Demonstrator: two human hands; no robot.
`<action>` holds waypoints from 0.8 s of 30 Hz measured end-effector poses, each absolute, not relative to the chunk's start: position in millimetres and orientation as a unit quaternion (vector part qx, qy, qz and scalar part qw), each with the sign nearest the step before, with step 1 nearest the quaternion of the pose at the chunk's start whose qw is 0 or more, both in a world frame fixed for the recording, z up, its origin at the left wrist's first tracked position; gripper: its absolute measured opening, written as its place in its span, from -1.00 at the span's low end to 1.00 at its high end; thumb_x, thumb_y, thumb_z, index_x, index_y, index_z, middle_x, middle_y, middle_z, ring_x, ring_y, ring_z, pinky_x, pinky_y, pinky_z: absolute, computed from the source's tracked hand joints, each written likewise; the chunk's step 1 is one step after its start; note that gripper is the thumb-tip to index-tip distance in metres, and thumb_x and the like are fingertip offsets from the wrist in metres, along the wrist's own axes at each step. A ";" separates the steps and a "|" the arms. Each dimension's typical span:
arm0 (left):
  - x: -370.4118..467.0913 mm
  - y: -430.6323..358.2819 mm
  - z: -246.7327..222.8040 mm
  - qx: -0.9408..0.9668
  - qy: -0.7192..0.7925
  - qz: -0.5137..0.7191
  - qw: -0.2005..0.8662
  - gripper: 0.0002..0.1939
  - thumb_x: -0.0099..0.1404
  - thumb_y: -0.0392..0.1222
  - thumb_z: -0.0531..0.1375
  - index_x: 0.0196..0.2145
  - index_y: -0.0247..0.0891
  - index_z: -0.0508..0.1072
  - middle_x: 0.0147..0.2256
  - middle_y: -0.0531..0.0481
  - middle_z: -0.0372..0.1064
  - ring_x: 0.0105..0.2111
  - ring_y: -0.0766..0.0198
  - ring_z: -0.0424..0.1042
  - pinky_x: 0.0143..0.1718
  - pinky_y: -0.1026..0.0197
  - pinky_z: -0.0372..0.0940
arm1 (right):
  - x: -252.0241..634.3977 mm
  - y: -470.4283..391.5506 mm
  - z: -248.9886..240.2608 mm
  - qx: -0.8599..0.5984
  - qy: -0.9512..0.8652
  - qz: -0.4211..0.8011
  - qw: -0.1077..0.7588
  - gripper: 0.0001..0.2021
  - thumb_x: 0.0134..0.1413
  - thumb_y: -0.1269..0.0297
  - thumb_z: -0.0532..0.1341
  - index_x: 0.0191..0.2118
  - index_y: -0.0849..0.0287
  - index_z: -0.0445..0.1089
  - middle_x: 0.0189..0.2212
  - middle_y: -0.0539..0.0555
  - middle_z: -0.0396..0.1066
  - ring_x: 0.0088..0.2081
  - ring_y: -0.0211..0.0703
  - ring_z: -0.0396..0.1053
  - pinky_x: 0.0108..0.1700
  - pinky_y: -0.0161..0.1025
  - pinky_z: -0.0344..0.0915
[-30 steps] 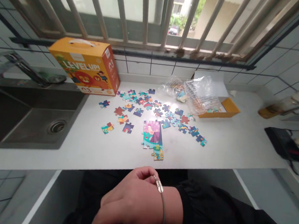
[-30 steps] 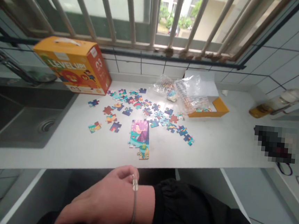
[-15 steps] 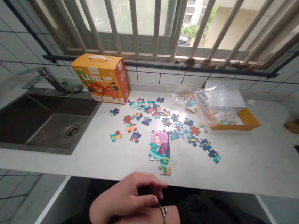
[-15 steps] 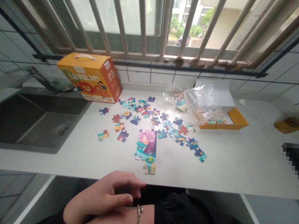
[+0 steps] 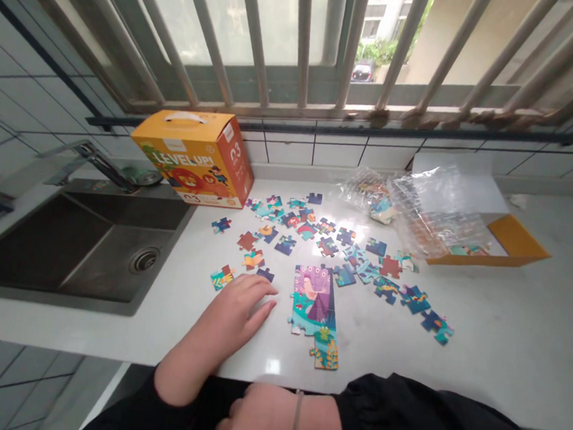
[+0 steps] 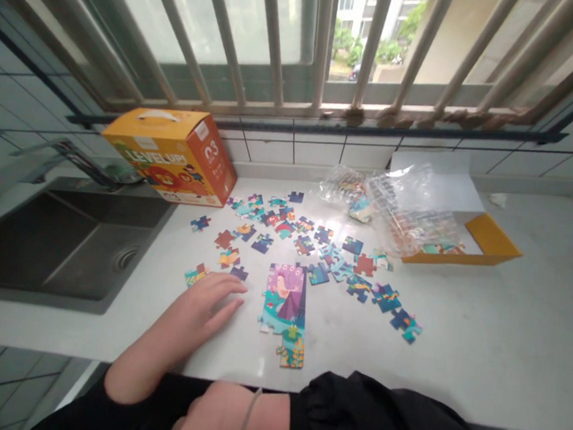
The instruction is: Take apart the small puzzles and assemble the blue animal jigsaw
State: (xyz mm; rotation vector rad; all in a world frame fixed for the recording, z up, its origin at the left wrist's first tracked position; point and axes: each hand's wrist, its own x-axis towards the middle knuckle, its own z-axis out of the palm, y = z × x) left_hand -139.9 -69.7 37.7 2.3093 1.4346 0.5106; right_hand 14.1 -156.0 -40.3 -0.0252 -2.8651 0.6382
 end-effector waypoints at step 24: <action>-85.8 60.6 -3.7 0.838 0.529 0.094 0.098 -0.47 0.64 0.05 0.18 0.44 -0.14 0.44 0.58 -0.24 0.14 0.58 -0.25 0.06 0.58 -0.46 -0.07 | 215.8 80.1 -20.5 -0.470 -0.862 0.081 0.173 -0.66 0.45 0.39 0.24 0.22 0.07 0.59 0.31 0.24 0.50 0.28 0.18 0.46 0.39 0.22 0.39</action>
